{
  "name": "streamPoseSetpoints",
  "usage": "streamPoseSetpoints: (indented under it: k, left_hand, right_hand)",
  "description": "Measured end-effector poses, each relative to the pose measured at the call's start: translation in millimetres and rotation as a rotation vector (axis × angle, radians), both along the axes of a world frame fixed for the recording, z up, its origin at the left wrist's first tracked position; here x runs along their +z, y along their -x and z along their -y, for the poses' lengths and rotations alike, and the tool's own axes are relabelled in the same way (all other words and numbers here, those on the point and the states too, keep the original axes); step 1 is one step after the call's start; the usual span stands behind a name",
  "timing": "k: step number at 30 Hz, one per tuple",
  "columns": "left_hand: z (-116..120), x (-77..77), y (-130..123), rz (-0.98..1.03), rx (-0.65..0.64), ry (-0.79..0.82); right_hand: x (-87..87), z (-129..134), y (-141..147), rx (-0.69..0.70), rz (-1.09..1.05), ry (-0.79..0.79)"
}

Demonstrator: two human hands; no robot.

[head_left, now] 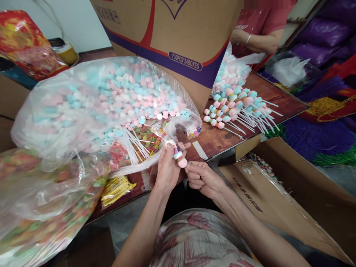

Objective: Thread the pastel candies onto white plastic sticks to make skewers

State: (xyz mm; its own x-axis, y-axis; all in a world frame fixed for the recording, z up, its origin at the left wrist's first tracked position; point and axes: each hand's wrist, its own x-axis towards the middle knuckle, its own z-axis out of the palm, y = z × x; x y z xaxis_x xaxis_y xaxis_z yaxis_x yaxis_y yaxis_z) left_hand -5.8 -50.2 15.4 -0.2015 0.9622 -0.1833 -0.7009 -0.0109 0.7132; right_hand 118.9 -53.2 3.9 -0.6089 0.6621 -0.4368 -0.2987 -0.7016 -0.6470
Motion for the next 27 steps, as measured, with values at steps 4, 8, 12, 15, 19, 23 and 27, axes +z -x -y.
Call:
streamPoseSetpoints:
  k: [4, 8, 12, 15, 19, 23, 27]
  left_hand:
    - [1.2, 0.8, -4.1, -0.033, -0.042, -0.027]
    - [0.1, 3.0, -1.3, -0.017, -0.067, 0.022]
    - [-3.1, 5.2, 4.4, 0.096, -0.059, 0.083]
    - [-4.3, 5.0, 3.5, 0.119, -0.005, 0.102]
    - [-3.5, 2.6, -1.4, 0.103, 0.056, 0.069]
    - [-2.1, 0.8, -3.8, 0.108, 0.072, 0.035]
    - [0.0, 0.5, -4.3, 0.107, -0.061, -0.008]
  right_hand:
    - [1.8, 2.0, 5.2, -0.218, 0.335, -0.405]
    - [-2.6, 9.6, 5.1, -0.294, 0.741, -0.980]
    - [-13.8, 15.0, 1.1, -0.256, 0.889, -1.368]
    - [-15.4, 17.2, -0.4, -0.226, 0.936, -1.418]
    - [-4.6, 23.0, 2.7, -0.162, 0.720, -1.124]
    - [4.2, 22.8, 4.4, -0.148, 0.313, -0.523]
    - [3.7, 9.0, -2.4, -0.061, -0.028, -0.102]
